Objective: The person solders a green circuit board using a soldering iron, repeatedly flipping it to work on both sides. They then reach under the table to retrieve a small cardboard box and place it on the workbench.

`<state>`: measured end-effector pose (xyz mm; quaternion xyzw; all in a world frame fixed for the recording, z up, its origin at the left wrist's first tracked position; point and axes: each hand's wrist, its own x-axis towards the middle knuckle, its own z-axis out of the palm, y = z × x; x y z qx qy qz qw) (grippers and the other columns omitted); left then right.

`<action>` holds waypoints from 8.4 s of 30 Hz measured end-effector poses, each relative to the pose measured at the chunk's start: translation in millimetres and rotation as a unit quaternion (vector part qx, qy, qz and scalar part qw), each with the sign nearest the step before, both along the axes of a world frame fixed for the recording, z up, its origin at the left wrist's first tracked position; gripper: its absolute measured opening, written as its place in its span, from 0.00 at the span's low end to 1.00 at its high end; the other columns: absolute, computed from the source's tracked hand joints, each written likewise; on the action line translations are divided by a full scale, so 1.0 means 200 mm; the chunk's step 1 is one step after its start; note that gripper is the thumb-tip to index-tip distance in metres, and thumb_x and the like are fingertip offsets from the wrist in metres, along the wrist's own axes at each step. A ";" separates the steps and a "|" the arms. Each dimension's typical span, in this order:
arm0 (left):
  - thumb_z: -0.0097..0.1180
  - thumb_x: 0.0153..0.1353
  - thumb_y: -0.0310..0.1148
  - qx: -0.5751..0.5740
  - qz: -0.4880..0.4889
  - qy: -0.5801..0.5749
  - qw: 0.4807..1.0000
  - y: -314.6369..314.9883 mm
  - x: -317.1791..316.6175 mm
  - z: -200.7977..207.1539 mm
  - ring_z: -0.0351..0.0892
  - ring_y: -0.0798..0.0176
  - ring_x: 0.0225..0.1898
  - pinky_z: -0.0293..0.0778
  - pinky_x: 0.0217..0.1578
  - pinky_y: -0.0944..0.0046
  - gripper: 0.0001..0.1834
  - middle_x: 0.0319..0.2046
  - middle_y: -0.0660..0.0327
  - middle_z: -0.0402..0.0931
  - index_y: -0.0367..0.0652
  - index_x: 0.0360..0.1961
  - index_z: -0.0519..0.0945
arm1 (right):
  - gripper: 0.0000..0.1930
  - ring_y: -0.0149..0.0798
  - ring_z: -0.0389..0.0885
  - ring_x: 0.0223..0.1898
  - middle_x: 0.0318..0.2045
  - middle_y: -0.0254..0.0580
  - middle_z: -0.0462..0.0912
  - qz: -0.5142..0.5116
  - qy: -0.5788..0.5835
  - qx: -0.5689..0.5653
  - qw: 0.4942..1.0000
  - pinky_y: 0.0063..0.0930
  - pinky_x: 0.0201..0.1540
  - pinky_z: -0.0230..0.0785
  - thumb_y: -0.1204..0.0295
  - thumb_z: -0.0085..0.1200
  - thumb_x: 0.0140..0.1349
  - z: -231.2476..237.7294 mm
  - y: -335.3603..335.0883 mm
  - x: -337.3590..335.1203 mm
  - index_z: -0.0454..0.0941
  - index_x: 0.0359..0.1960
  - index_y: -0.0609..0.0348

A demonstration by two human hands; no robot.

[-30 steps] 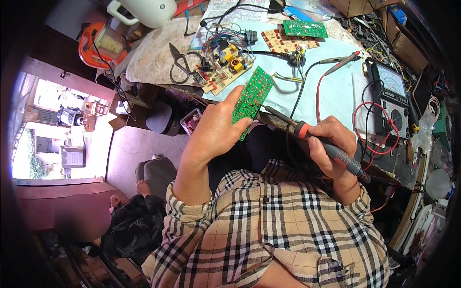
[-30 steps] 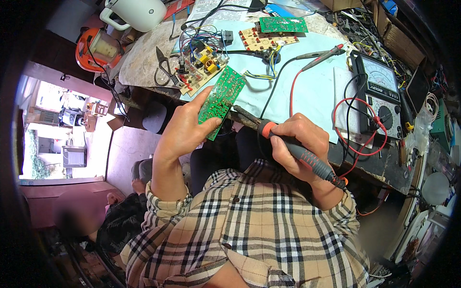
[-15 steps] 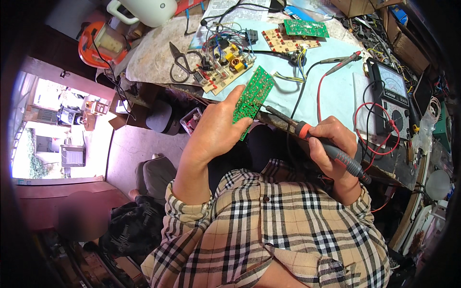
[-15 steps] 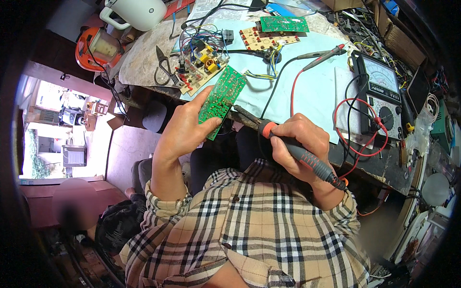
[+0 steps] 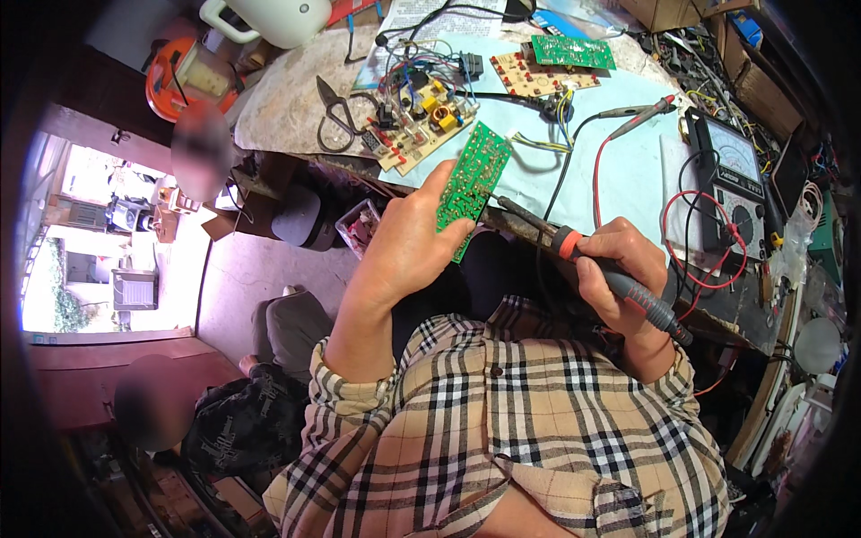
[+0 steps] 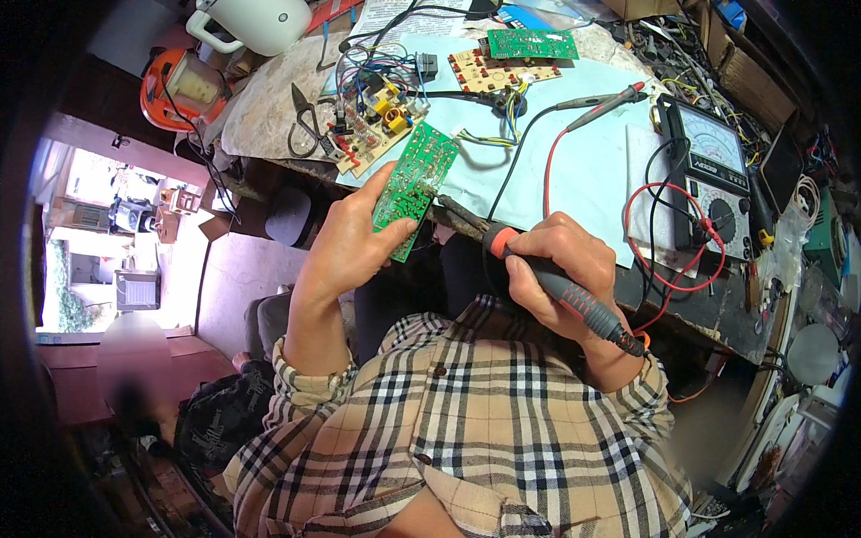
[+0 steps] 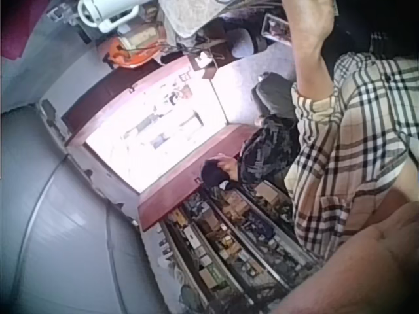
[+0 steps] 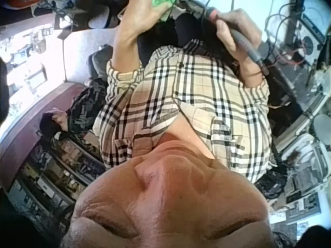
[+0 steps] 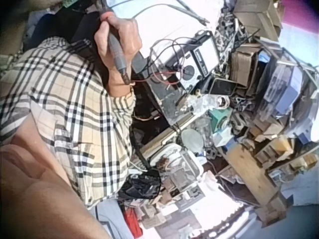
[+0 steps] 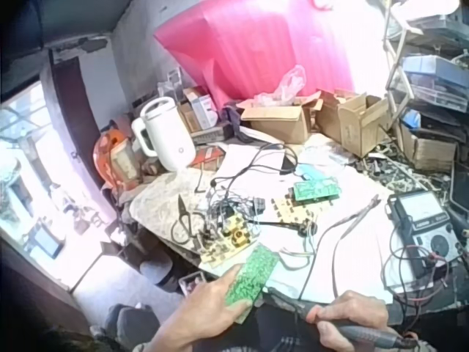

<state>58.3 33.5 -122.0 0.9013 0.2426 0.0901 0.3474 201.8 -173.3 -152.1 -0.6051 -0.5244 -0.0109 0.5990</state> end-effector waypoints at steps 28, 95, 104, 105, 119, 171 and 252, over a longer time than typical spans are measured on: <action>0.59 0.55 0.28 -0.073 0.022 -0.023 0.997 -0.02 -0.04 -0.05 0.77 0.32 0.45 0.73 0.47 0.44 0.34 0.39 0.32 0.77 0.28 0.61 0.60 | 0.05 0.36 0.70 0.27 0.27 0.44 0.72 0.000 -0.014 -0.054 0.998 0.28 0.31 0.63 0.79 0.49 0.63 -0.09 -0.04 -0.02 0.73 0.39 0.67; 0.64 0.51 0.31 -0.137 0.035 0.008 0.990 -0.04 -0.03 -0.02 0.80 0.34 0.42 0.74 0.43 0.48 0.43 0.37 0.37 0.79 0.36 0.65 0.55 | 0.12 0.36 0.80 0.23 0.25 0.42 0.79 -0.007 -0.067 -0.018 0.998 0.24 0.25 0.70 0.81 0.63 0.46 -0.01 -0.01 -0.02 0.79 0.34 0.62; 0.65 0.50 0.32 -0.108 0.034 -0.001 0.994 -0.04 -0.03 -0.06 0.80 0.35 0.43 0.75 0.44 0.51 0.45 0.38 0.36 0.79 0.32 0.67 0.55 | 0.13 0.35 0.80 0.23 0.25 0.42 0.79 0.013 -0.072 -0.007 0.997 0.24 0.24 0.70 0.81 0.64 0.45 -0.02 0.00 -0.01 0.80 0.35 0.61; 0.65 0.50 0.32 -0.112 0.033 -0.002 0.993 -0.04 -0.03 -0.05 0.80 0.36 0.43 0.75 0.44 0.51 0.46 0.38 0.36 0.79 0.31 0.67 0.55 | 0.13 0.35 0.80 0.23 0.25 0.42 0.79 0.012 -0.079 -0.006 0.997 0.24 0.23 0.70 0.81 0.64 0.45 -0.03 0.01 -0.01 0.80 0.35 0.61; 0.66 0.50 0.28 -0.142 0.047 -0.016 0.989 -0.03 -0.04 -0.08 0.77 0.68 0.30 0.74 0.31 0.65 0.42 0.35 0.58 0.79 0.40 0.67 0.61 | 0.18 0.38 0.82 0.26 0.30 0.40 0.79 0.045 -0.130 -0.036 0.990 0.27 0.27 0.75 0.84 0.66 0.40 -0.03 0.00 -0.02 0.81 0.36 0.58; 0.61 0.59 0.25 -0.053 0.121 -0.139 0.981 -0.09 -0.09 -0.15 0.79 0.68 0.28 0.74 0.29 0.66 0.13 0.28 0.57 0.80 0.33 0.42 0.71 | 0.08 0.33 0.76 0.25 0.27 0.44 0.78 0.038 0.036 0.015 0.999 0.22 0.28 0.65 0.81 0.58 0.52 -0.01 -0.03 0.00 0.77 0.36 0.65; 0.58 0.61 0.29 -0.581 0.196 -0.195 0.765 -0.14 -0.06 -0.20 0.69 0.77 0.21 0.57 0.14 0.75 0.08 0.28 0.70 0.74 0.44 0.41 0.75 | 0.09 0.32 0.75 0.25 0.26 0.44 0.78 0.052 0.089 0.029 0.994 0.22 0.28 0.65 0.82 0.58 0.53 -0.04 -0.03 0.00 0.77 0.36 0.66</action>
